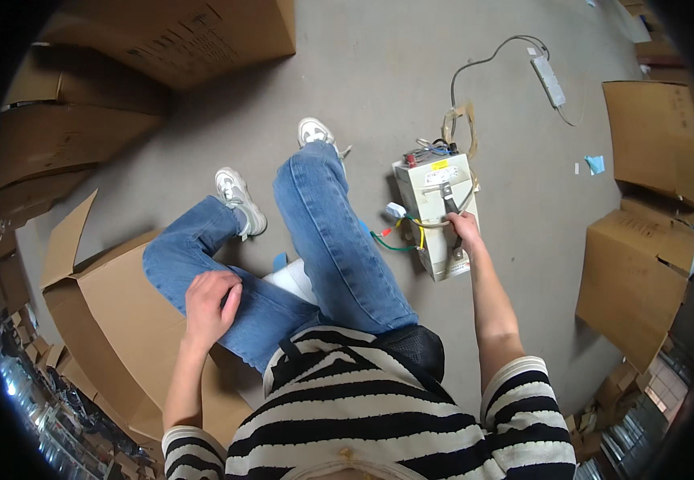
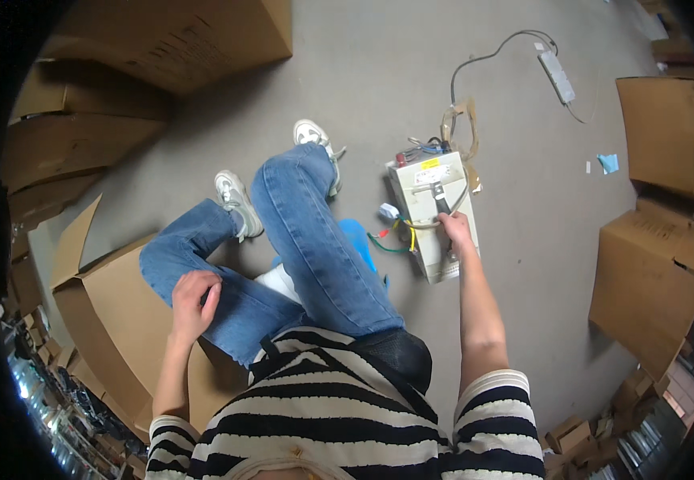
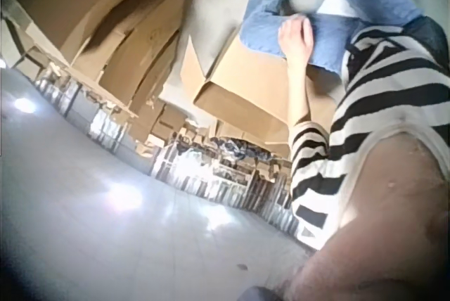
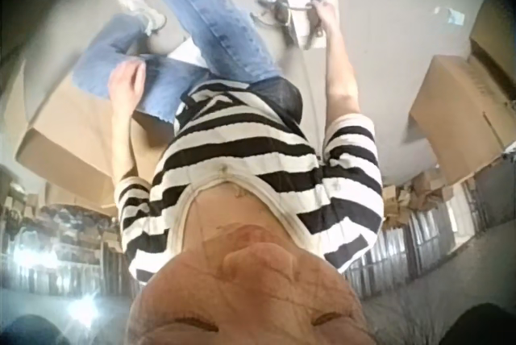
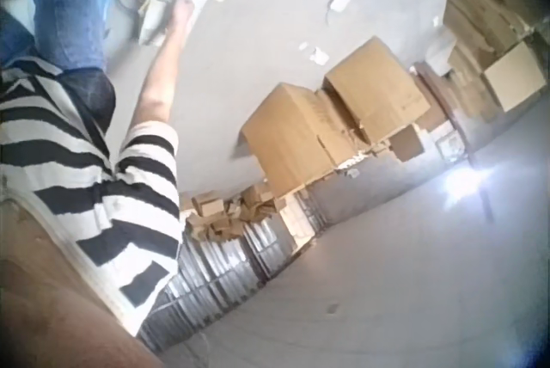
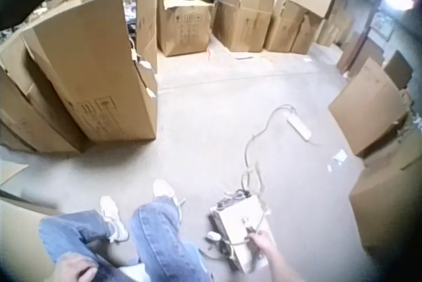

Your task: The person sits on the floor in a warehouse and connects a power supply to a series of packaged car headlights. They plug the power supply into a wall outlet and then repeatedly connect the power supply's alligator clips to the wiring harnesses of the headlights to test if they light up.

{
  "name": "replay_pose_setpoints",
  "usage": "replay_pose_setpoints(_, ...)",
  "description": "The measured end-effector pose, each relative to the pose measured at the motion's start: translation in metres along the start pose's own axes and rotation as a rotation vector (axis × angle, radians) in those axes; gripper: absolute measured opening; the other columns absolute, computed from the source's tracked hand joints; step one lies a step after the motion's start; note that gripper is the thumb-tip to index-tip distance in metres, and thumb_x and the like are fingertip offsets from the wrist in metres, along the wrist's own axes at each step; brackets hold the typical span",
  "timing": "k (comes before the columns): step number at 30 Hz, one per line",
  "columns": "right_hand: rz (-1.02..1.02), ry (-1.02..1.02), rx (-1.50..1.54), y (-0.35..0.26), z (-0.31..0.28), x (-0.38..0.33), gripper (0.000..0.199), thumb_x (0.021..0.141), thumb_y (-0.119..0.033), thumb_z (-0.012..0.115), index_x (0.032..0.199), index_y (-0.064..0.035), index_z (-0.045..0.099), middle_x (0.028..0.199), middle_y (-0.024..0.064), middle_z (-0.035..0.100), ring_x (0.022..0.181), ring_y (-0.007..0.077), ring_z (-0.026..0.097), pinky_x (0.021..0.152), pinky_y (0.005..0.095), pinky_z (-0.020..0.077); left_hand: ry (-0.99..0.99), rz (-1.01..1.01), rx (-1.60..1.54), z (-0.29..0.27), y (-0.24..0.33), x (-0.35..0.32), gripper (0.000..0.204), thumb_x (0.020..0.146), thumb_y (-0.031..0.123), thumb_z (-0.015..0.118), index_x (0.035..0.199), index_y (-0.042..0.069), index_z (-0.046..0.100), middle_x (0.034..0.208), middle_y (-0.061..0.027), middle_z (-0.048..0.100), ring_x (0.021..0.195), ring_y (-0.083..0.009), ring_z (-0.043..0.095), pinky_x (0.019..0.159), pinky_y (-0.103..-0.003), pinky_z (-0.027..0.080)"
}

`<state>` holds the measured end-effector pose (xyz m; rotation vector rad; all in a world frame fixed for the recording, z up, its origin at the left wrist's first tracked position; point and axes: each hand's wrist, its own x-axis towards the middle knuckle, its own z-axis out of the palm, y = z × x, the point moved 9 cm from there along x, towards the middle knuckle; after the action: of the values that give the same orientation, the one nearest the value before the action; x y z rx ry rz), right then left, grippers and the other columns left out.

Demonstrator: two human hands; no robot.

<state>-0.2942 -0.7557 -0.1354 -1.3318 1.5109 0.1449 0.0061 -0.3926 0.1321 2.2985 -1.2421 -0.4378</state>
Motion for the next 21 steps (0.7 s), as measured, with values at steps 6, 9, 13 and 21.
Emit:
replay_pose_setpoints(6,0.105,0.073,0.009,0.062,-0.019,0.008,0.014,0.067,-0.014,0.056,0.063,-0.004,0.047,0.051,0.0007,0.044,0.044,0.0096,0.037,0.042,0.024,0.029,-0.065,0.003,-0.011,0.036,-0.026,0.011,0.005,0.068,0.006,0.057,0.072,0.004,0.055,0.075,-0.008,0.056,0.069,-0.0239,0.053,0.062,-0.032,0.04)
replay_pose_setpoints(9,0.127,0.089,-0.01,0.111,-0.032,0.008,0.016,0.066,-0.015,0.056,0.066,-0.0002,0.051,0.055,0.0034,0.048,0.047,0.011,0.042,0.044,0.0254,0.0331,-0.104,-0.017,-0.006,0.044,-0.034,0.014,0.005,0.068,0.007,0.057,0.072,0.004,0.055,0.075,-0.0078,0.056,0.069,-0.0239,0.053,0.062,-0.032,0.041)
replay_pose_setpoints(13,0.178,0.106,0.008,0.147,-0.043,-0.009,0.019,0.066,-0.016,0.057,0.069,0.0015,0.05,0.056,0.0046,0.049,0.047,0.0121,0.043,0.044,0.0262,0.0355,-0.117,-0.026,-0.004,0.049,-0.043,0.015,0.004,0.069,0.007,0.056,0.072,0.004,0.055,0.076,-0.0077,0.056,0.069,-0.0237,0.053,0.062,-0.032,0.04)
replay_pose_setpoints(21,0.307,0.148,0.07,0.207,-0.017,-0.051,0.015,0.067,-0.013,0.056,0.06,-0.0035,0.046,0.049,0.0021,0.044,0.041,0.0106,0.038,0.039,0.0254,0.0294,-0.18,0.027,-0.002,0.059,-0.031,0.028,0.005,0.07,0.007,0.056,0.072,0.004,0.054,0.075,-0.0079,0.056,0.069,-0.024,0.053,0.061,-0.032,0.04)
